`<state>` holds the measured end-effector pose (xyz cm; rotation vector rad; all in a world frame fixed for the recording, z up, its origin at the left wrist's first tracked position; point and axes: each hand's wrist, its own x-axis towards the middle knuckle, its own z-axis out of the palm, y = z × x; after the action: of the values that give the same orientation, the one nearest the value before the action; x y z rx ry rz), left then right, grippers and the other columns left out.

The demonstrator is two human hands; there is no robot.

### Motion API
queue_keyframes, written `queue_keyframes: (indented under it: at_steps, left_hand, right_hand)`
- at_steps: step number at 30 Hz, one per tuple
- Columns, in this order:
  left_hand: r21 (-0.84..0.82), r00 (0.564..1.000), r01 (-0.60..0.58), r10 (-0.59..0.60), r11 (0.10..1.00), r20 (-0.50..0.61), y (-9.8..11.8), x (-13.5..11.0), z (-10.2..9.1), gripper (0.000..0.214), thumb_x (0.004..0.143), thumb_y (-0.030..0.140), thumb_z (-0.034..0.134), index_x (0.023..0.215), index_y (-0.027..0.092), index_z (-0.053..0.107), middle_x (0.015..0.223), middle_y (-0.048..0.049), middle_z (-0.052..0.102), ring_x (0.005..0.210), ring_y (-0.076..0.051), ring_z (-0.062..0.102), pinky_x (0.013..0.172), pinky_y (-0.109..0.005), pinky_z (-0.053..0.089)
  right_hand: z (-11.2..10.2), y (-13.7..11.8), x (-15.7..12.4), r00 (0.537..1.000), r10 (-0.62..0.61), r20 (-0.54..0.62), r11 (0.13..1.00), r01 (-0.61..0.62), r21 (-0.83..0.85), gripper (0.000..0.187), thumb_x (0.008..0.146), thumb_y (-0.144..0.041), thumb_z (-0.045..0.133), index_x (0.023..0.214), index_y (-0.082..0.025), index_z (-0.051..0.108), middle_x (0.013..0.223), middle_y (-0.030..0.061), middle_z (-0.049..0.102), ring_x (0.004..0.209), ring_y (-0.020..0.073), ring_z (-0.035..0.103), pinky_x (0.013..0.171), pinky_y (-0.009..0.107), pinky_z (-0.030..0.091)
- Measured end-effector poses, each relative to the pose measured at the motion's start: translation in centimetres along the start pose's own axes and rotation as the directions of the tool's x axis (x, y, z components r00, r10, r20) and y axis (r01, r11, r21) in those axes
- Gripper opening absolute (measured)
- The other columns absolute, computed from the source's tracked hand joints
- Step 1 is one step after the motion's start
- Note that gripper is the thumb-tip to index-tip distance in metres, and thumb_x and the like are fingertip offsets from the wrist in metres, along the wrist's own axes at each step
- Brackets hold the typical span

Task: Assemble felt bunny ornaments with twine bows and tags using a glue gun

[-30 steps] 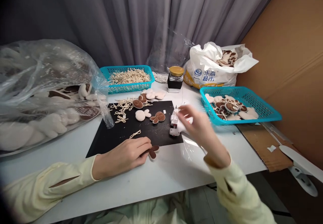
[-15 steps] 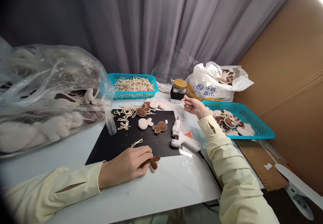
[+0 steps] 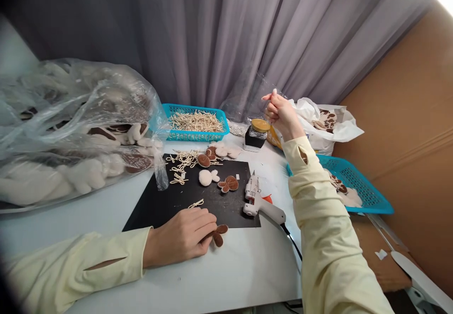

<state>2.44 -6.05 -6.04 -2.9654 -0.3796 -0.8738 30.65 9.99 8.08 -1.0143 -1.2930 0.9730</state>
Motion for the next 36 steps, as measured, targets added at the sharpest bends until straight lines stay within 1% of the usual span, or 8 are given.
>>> queue_keyframes:
  at_steps: [7,10,13,18,21,24,27,36]
  left_hand:
    - [0.010,0.994,0.034,-0.033,0.999,-0.103,0.2,0.1,-0.3,0.015,0.077,0.008,0.045,0.075,0.016,0.058,0.067,-0.0021,0.060,0.063,-0.015,0.052,0.063,-0.029,0.042]
    - [-0.036,0.981,0.067,-0.072,0.997,-0.182,0.3,0.4,-0.7,0.013,0.076,0.010,0.048,0.078,0.016,0.059,0.072,-0.0039,0.063,0.070,-0.016,0.056,0.065,-0.029,0.044]
    - [-0.129,0.973,0.110,-0.133,0.985,-0.186,0.3,0.8,-1.2,0.014,0.075,0.009,0.047,0.077,0.017,0.058,0.072,-0.0029,0.063,0.068,-0.014,0.057,0.064,-0.028,0.044]
    - [-0.256,0.962,0.193,-0.234,0.947,-0.139,0.5,1.8,-2.1,0.018,0.072,0.004,0.048,0.082,0.017,0.057,0.070,0.0002,0.060,0.061,-0.011,0.054,0.059,-0.023,0.044]
    - [-0.294,0.959,0.227,-0.267,0.928,-0.100,0.6,2.9,-3.0,0.018,0.074,0.004,0.047,0.084,0.016,0.056,0.073,-0.0009,0.057,0.064,-0.011,0.053,0.059,-0.022,0.044]
    - [-0.294,0.968,0.219,-0.244,0.930,-0.052,0.6,4.9,-3.8,0.015,0.076,0.007,0.047,0.084,0.016,0.056,0.074,-0.0009,0.054,0.062,-0.010,0.050,0.057,-0.022,0.043]
    - [-0.285,0.987,0.143,-0.157,0.948,-0.026,0.7,7.4,-3.8,0.013,0.078,0.008,0.047,0.084,0.016,0.055,0.076,-0.0011,0.055,0.067,-0.012,0.053,0.061,-0.022,0.045]
    - [-0.222,0.990,-0.023,0.053,0.975,0.128,1.7,10.6,-1.8,0.014,0.080,0.006,0.046,0.081,0.014,0.058,0.081,-0.0025,0.057,0.073,-0.013,0.057,0.069,-0.024,0.049]
  right_hand:
    - [3.8,-0.1,-13.9,0.950,0.129,0.285,0.989,-0.102,-0.108,0.035,0.084,-0.048,0.052,0.068,-0.018,0.058,0.042,-0.0101,0.021,0.036,0.0051,0.018,0.038,0.020,0.019]
    - [4.4,0.9,-20.1,0.833,0.358,0.421,0.918,-0.230,-0.324,0.049,0.086,-0.057,0.040,0.080,-0.015,0.063,0.045,-0.0082,0.024,0.039,0.0070,0.019,0.039,0.022,0.016]
    - [4.8,2.0,-24.8,0.820,0.366,0.440,0.858,-0.114,-0.502,0.043,0.091,-0.049,0.035,0.083,-0.017,0.063,0.049,-0.0058,0.028,0.044,0.0092,0.026,0.043,0.023,0.022]
    - [4.8,3.5,-28.5,0.967,0.000,0.255,0.715,0.178,-0.676,0.030,0.093,-0.030,0.036,0.074,-0.020,0.058,0.083,0.0071,0.051,0.075,0.0180,0.051,0.064,0.030,0.041]
    - [4.3,3.6,-29.3,0.953,-0.288,0.088,0.639,0.260,-0.724,0.028,0.092,-0.026,0.038,0.073,-0.021,0.058,0.113,0.0123,0.047,0.112,0.0286,0.042,0.085,0.042,0.038]
    - [4.0,3.4,-29.4,0.925,-0.375,0.062,0.789,0.354,-0.502,0.032,0.094,-0.031,0.035,0.071,-0.022,0.056,0.101,0.0097,0.059,0.110,0.0282,0.049,0.094,0.048,0.032]
    - [4.9,3.5,-29.1,0.929,-0.371,-0.011,0.924,0.368,-0.104,0.041,0.094,-0.037,0.032,0.061,-0.021,0.049,0.053,-0.0002,0.053,0.059,0.0188,0.059,0.086,0.047,0.039]
    - [7.3,5.4,-29.4,0.975,-0.220,0.020,0.914,0.199,0.353,0.052,0.089,-0.048,0.042,0.046,-0.020,0.039,0.037,-0.0049,0.032,0.035,0.0104,0.032,0.053,0.033,0.033]
